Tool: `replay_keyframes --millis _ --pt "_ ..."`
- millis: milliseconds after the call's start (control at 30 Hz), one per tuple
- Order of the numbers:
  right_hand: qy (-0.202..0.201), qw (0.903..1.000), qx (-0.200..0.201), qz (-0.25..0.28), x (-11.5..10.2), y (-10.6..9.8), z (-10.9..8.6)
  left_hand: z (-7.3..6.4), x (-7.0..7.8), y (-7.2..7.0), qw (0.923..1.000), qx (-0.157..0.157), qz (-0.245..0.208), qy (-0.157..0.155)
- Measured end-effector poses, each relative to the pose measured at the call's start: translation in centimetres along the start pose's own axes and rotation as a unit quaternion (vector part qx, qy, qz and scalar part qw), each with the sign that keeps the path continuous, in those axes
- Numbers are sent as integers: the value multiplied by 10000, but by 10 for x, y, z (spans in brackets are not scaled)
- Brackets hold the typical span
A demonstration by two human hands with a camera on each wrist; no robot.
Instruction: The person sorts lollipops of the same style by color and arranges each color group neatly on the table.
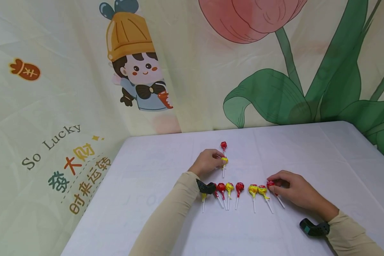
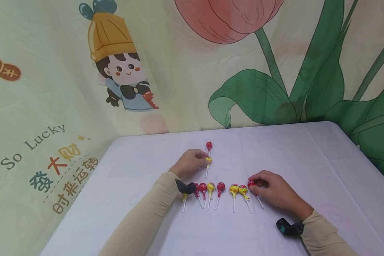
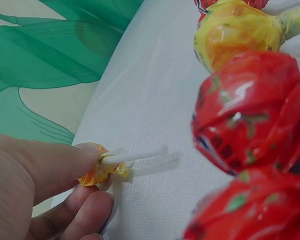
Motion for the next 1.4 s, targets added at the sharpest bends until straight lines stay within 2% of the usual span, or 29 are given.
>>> replay_keyframes --millis 433,700,900,1033,1233,1400 --pt "35 10000 -64 46 -4 0 -2 0 -3 1 9999 -58 -100 -12" --pt "18 10000 -43 81 -4 0 -1 0 -6 1 9994 -116 -317 -102" --pt "53 10000 -47 66 -2 1 -1 -8 -3 -5 9988 -233 -435 -65" --pt "81 9999 -59 20 1 2 0 -12 -8 -7 9981 -332 -523 -29" --pt "41 10000 -4 7 0 -1 -1 -23 -15 -12 9939 -441 -1007 62" --pt "50 10000 -6 -29 -1 -1 0 -37 -25 -20 9924 -301 -1189 -96"
Point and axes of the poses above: each hand's wrist, its own z-axis towards the middle knuckle, its own y-axis out of the palm, x = y × z, the point moved 10 cm from there along z, towards the middle knuckle, and after that the axes turned 1 degree about -y, right-handed, at the moved point
